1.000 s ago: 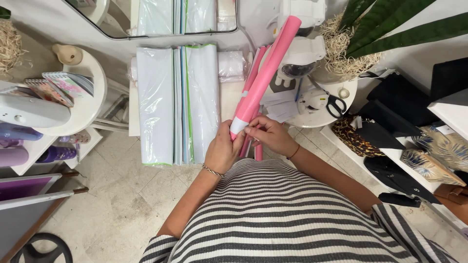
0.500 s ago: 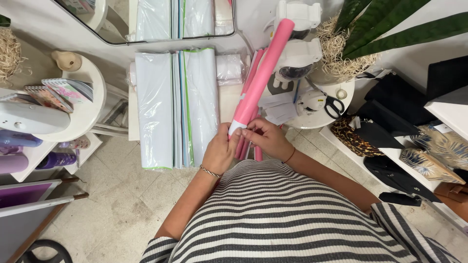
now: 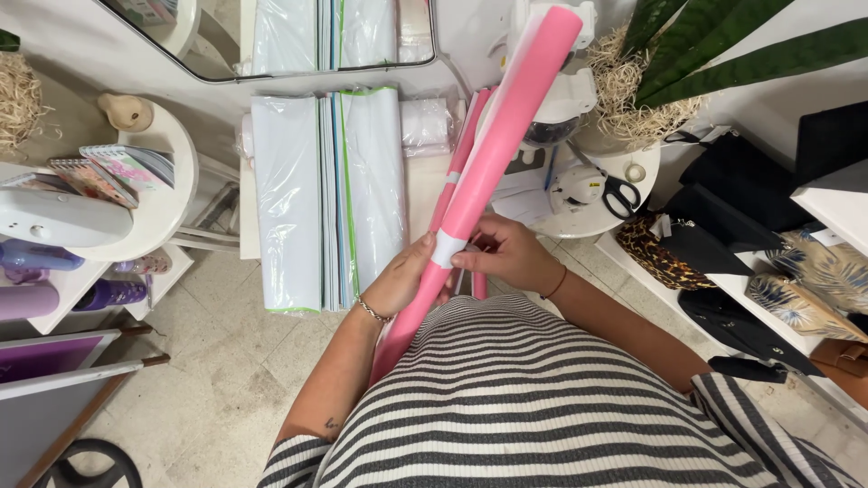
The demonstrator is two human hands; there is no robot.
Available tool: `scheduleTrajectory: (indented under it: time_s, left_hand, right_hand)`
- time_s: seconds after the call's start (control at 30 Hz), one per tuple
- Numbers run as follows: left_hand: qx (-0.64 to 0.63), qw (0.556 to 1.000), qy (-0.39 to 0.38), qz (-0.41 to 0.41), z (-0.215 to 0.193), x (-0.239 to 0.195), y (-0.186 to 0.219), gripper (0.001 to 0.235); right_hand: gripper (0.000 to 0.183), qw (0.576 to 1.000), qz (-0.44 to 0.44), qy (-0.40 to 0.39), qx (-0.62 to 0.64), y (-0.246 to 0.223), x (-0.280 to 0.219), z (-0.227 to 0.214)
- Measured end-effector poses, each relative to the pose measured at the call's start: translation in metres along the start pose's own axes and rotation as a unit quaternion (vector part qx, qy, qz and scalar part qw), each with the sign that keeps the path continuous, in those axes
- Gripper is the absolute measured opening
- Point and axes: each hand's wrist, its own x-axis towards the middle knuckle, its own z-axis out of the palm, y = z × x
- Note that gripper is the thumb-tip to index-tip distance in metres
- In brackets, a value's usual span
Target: Wrapping a roll of paper in protective covering and securing it with tape
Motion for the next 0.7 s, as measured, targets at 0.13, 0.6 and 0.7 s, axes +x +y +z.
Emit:
scheduleTrajectory:
  time_s: [0.13, 0.6, 0.7]
  left_hand:
    - [0.339, 0.938, 0.07, -0.019, 0.015, -0.018, 0.056, 0.073]
    - [0.063, 0.986, 0.111, 0.103, 0.014, -0.003, 0.013, 0.043]
    - [0.018, 0.993, 0.094, 0.067, 0.008, 0.003, 0.002, 0.042]
  right_hand:
    - [0.028, 0.999, 0.001, 0.026, -0.047, 0.008, -0.004, -0.002]
    - [0.027, 0.959, -0.182, -0.022, -0.217, -0.01, -0.009, -0.01]
    - [0.027, 0.969, -0.172, -0.005, -0.177, 0.011, -0.007, -0.005]
